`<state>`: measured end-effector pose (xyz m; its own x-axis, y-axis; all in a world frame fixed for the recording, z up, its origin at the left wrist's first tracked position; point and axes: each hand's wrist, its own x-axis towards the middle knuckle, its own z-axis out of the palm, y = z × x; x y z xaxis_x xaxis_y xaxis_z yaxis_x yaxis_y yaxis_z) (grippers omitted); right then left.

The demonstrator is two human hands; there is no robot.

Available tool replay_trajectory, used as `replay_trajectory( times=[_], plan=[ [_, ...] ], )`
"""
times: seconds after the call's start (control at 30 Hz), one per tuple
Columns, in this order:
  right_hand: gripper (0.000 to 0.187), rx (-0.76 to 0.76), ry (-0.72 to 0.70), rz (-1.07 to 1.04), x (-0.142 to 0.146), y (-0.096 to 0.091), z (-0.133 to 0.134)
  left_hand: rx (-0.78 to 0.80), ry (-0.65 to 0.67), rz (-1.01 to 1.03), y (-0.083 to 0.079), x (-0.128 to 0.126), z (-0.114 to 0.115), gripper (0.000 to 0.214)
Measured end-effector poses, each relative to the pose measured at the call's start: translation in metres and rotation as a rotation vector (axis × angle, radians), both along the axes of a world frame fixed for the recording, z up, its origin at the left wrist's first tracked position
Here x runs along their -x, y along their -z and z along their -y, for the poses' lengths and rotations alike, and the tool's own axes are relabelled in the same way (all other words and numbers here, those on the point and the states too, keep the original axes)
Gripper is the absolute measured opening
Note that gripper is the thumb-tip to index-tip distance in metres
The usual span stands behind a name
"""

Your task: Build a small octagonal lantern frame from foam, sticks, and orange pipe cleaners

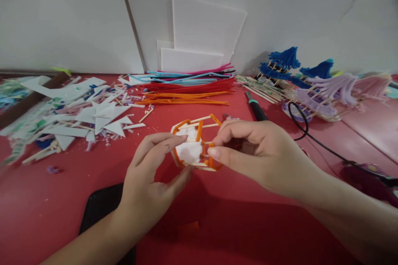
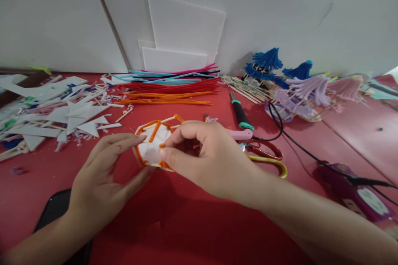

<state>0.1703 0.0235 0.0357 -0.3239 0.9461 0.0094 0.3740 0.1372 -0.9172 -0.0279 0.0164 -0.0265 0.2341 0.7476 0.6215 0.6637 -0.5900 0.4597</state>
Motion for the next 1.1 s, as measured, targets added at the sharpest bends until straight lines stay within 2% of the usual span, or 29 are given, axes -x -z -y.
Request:
replay_trajectory(
  times=[0.3, 0.73, 1.1],
  plan=[
    [0.008, 0.016, 0.002, 0.013, 0.0021, -0.0006, 0.0024, -0.023, 0.015, 0.008, -0.0004, -0.0017, 0.0001, 0.029],
    [0.007, -0.108, 0.006, 0.134, 0.0009, 0.0019, 0.004, 0.003, 0.036, -0.008, 0.0, -0.0013, 0.0004, 0.033],
    [0.01, -0.088, -0.001, 0.145, 0.0017, 0.0023, 0.0031, 0.008, 0.059, -0.018, -0.0009, -0.0013, 0.0003, 0.032]
  ],
)
